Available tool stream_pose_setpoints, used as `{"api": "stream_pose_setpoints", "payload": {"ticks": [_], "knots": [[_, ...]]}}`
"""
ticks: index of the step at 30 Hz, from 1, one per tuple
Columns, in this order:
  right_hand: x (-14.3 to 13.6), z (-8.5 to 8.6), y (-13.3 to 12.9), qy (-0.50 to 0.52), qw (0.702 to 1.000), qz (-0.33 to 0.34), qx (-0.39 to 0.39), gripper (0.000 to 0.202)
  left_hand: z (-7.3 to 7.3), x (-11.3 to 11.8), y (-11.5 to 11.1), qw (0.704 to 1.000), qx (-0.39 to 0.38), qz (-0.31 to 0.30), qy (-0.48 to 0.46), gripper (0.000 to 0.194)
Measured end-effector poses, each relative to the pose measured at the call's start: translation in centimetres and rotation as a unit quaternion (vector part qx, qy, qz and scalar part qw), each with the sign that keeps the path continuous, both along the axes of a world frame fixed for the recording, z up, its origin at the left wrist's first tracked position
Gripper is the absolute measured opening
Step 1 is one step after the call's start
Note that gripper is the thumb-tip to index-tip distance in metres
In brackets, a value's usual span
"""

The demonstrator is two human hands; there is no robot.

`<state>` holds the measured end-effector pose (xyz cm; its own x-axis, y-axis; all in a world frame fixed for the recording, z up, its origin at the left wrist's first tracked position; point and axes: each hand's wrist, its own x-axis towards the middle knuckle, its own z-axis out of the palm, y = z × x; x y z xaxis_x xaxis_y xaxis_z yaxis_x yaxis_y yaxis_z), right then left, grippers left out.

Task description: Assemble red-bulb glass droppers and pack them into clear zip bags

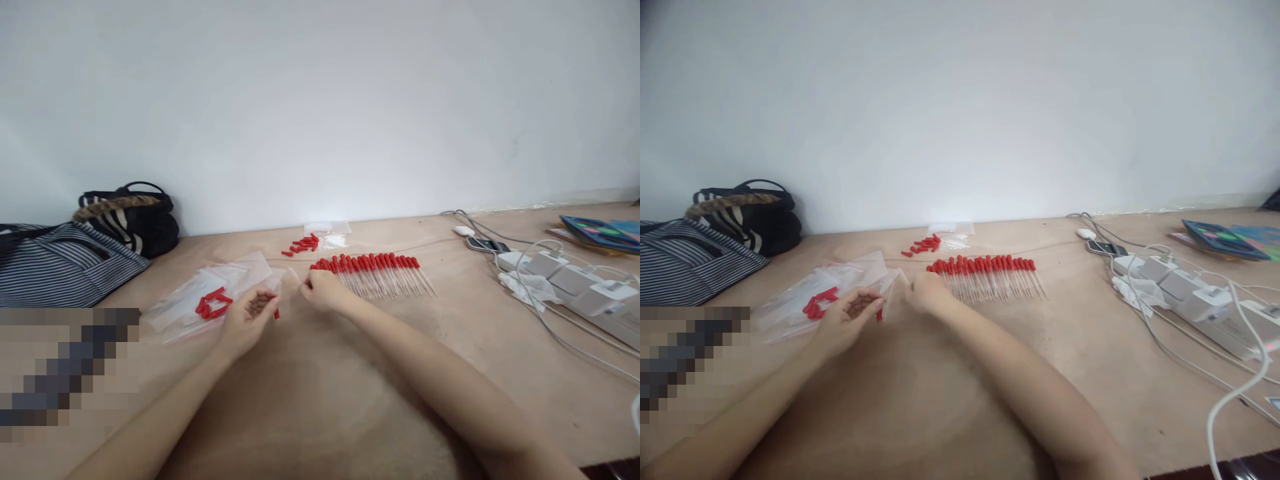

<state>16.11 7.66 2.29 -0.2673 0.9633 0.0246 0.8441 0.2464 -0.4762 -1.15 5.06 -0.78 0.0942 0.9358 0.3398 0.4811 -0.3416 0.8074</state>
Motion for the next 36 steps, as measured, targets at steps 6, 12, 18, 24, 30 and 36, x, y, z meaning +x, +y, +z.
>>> {"api": "stream_pose_setpoints", "payload": {"ticks": [6,12,18,24,30,36], "knots": [[7.4,-3.6,-3.0,0.104,0.97,0.106,0.195,0.012,-1.3,3.8,-2.4,0.983,-0.112,-0.098,-0.109,0.025],[9.1,-6.0,-4.9,0.088,0.961,0.104,0.24,0.025,-1.3,4.3,-2.6,0.967,-0.182,-0.124,-0.125,0.021],[8.3,-5.5,-5.9,0.077,0.974,0.104,0.188,0.017,-1.3,4.1,-2.5,0.949,-0.222,-0.118,-0.192,0.031],[8.1,-5.6,-6.0,0.093,0.976,0.091,0.175,0.015,-1.2,4.1,-2.4,0.945,-0.236,-0.103,-0.203,0.032],[8.0,-5.5,-6.2,0.087,0.973,0.105,0.186,0.015,-1.2,4.2,-2.5,0.952,-0.218,-0.101,-0.191,0.024],[7.8,-5.6,-6.5,0.1,0.959,0.144,0.221,0.014,-1.1,4.6,-2.8,0.963,-0.177,-0.089,-0.183,0.024]]}}
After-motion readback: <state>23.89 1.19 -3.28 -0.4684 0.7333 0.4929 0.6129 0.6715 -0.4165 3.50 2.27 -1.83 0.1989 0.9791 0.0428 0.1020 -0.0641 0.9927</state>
